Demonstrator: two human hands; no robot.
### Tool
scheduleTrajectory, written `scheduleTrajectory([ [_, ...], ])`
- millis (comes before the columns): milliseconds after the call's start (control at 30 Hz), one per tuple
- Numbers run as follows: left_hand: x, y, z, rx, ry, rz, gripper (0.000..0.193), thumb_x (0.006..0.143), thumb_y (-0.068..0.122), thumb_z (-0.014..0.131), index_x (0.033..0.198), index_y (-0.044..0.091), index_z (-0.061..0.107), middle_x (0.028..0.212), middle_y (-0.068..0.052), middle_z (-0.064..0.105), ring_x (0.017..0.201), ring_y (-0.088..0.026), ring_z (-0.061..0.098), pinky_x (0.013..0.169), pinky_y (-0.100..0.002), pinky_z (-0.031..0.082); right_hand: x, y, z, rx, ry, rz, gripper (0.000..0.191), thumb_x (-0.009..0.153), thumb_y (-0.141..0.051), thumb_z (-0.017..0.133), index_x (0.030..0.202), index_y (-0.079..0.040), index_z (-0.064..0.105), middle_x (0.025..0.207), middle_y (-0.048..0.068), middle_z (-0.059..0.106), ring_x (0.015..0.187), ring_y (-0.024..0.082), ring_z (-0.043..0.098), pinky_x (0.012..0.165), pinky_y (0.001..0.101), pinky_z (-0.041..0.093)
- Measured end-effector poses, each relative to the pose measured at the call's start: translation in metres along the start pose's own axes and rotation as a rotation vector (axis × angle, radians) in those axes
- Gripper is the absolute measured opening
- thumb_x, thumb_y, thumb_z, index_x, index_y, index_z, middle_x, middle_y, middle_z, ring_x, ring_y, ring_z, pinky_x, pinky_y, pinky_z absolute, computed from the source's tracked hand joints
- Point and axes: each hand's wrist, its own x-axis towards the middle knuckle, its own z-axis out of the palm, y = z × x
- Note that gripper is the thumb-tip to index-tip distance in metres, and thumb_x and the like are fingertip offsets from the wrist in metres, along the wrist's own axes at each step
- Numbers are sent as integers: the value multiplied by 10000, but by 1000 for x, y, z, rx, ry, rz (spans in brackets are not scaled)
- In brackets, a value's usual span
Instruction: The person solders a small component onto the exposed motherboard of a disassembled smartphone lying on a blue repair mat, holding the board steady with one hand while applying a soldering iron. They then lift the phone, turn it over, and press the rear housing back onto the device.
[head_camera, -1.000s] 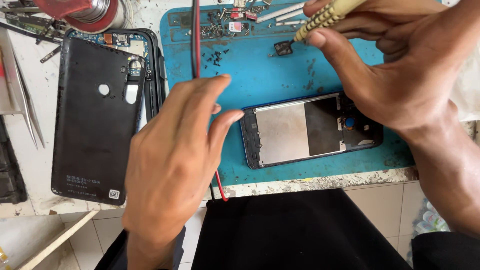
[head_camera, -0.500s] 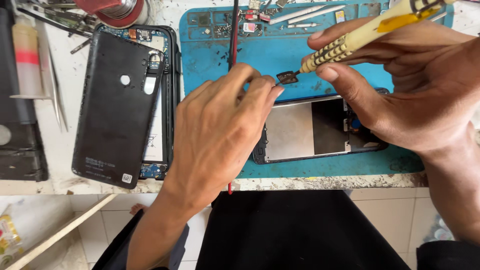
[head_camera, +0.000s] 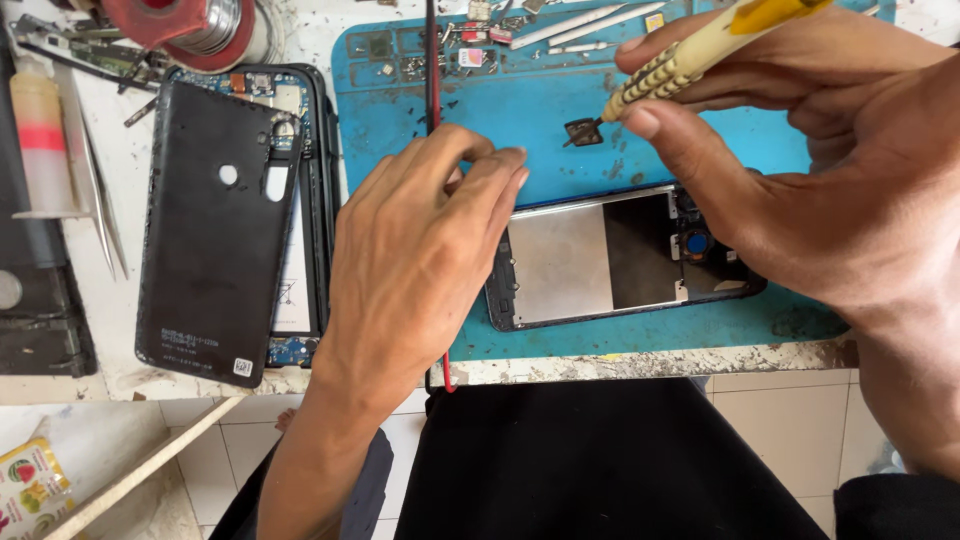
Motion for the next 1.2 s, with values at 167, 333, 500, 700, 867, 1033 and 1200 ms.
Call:
scheduleTrajectory([
  [167, 0, -2, 0, 16, -29, -15, 157, 984, 125, 803, 1068, 39, 703, 989, -66, 641, 846, -251, 657, 756, -389, 527, -1, 0, -2, -38, -16, 3, 58, 1097, 179, 685, 1122, 163, 635, 1204, 255, 683, 1141, 266, 726, 1012, 296, 622],
  [333, -1, -3, 1, -33, -6, -44, 152, 992, 119, 813, 1019, 37, 688, 964, -72, 638, 851, -269, 666, 758, -397, 532, -1, -1, 0, -37, -23, 23, 55, 1099, 137, 674, 1141, 138, 639, 1204, 235, 689, 1134, 252, 733, 1008, 293, 623],
  [500, 3, 0, -3, -185, 30, -80, 102, 1015, 31, 777, 1071, 13, 693, 1026, -73, 707, 897, -239, 716, 772, -328, 570, -4, 2, -1, -14, -10, 47, 70, 1092, 75, 673, 1145, 103, 636, 1182, 212, 694, 1114, 247, 738, 1005, 302, 625],
  [700, 1, 7, -16, -479, 52, -168, 149, 919, -62, 781, 1034, -1, 706, 1001, -84, 743, 887, -166, 751, 770, -250, 594, -5, 0, -6, 33, 13, 88, 97, 1083, 1, 671, 1149, 61, 633, 1156, 185, 699, 1089, 240, 744, 1002, 313, 628],
  [867, -8, 6, -17, -710, 56, -185, 214, 958, -89, 830, 1082, -8, 675, 1023, -84, 766, 965, -131, 784, 826, -216, 614, -2, -8, -12, 200, 25, 200, 199, 1023, -111, 664, 1176, 11, 626, 1137, 143, 701, 1039, 210, 755, 967, 309, 630],
  [1033, -15, 3, -12, -881, 55, -235, 344, 952, -86, 855, 1106, -6, 558, 983, -114, 757, 961, -133, 780, 860, -234, 635, -2, -5, -5, 402, -93, 334, 349, 905, -151, 707, 1211, -8, 617, 1091, 124, 728, 1027, 206, 746, 932, 317, 643],
  [1200, -16, 4, -12, -869, 45, -232, 387, 937, -73, 870, 1097, 3, 526, 956, -114, 759, 927, -120, 767, 848, -226, 622, -13, 2, -10, 334, -128, 240, 291, 905, -100, 718, 1158, 20, 637, 1121, 154, 719, 1051, 227, 755, 953, 329, 636],
])
